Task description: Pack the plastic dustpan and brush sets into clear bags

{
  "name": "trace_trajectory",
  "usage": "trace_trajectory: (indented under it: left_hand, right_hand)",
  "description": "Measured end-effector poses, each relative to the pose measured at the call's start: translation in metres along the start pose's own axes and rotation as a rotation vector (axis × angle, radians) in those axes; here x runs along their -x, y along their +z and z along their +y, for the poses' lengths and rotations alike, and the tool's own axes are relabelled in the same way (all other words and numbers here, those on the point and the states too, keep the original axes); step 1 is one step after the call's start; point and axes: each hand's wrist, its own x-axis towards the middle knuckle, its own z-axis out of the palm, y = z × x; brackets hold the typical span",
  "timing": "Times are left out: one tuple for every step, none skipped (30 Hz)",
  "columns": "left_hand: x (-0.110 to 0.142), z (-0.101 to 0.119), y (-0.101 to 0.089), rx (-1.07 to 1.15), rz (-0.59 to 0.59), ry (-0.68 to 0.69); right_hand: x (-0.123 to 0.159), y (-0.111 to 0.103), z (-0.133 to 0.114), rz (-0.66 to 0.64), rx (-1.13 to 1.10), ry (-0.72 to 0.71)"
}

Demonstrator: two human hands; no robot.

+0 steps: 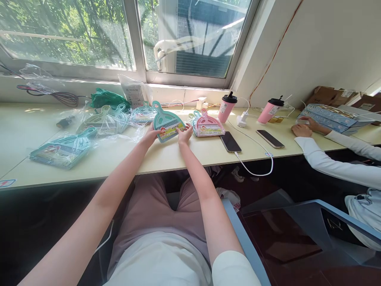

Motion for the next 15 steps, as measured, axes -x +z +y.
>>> trace_trajectory:
  left_hand:
    - [0.000,0.000,0.000,0.010,0.006,0.009]
    - [-0.001,0.001,0.001,0.022,0.013,0.017]
    - [-0.002,0.001,0.001,0.038,0.024,0.024]
    - [-0.002,0.001,0.001,0.056,0.035,0.030]
    - [-0.003,0.002,0.001,0.074,0.047,0.035]
    - [-0.004,0.002,0.000,0.088,0.055,0.041]
    - [-0.004,0.002,0.000,0.097,0.060,0.047]
    - [-0.005,0.001,-0.001,0.102,0.058,0.053]
    - [-0.005,0.001,-0.001,0.103,0.051,0.059]
    - [-0.005,0.000,-0.002,0.103,0.040,0.061]
    - [-0.005,0.000,-0.003,0.105,0.025,0.062]
    - [-0.004,0.000,-0.003,0.109,0.009,0.061]
    - [-0.004,-0.001,-0.004,0.113,-0.007,0.059]
    - [-0.003,-0.001,-0.004,0.113,-0.020,0.056]
    - [-0.002,0.000,-0.003,0.111,-0.028,0.054]
  right_hand:
    - [0.000,0.000,-0.001,0.012,0.065,-0.037]
    - [0.000,0.000,-0.001,0.020,0.111,-0.066]
    - [0.000,0.000,-0.001,0.028,0.127,-0.081]
    - [0.000,0.001,-0.001,0.035,0.113,-0.075]
    - [0.000,0.002,-0.001,0.035,0.065,-0.043]
    - [0.000,0.004,0.000,0.015,-0.011,0.014]
    - [0.001,0.006,0.000,-0.033,-0.107,0.086]
    - [0.001,0.008,0.000,-0.107,-0.210,0.158]
    - [0.002,0.010,0.000,-0.190,-0.307,0.219]
    - [0.003,0.011,0.000,-0.264,-0.387,0.262]
    - [0.004,0.012,0.000,-0.313,-0.444,0.292]
    - [0.005,0.012,0.000,-0.328,-0.481,0.312]
    - [0.005,0.011,-0.001,-0.321,-0.502,0.326]
    - [0.005,0.010,-0.001,-0.306,-0.514,0.337]
    - [0.005,0.009,-0.002,-0.295,-0.522,0.343]
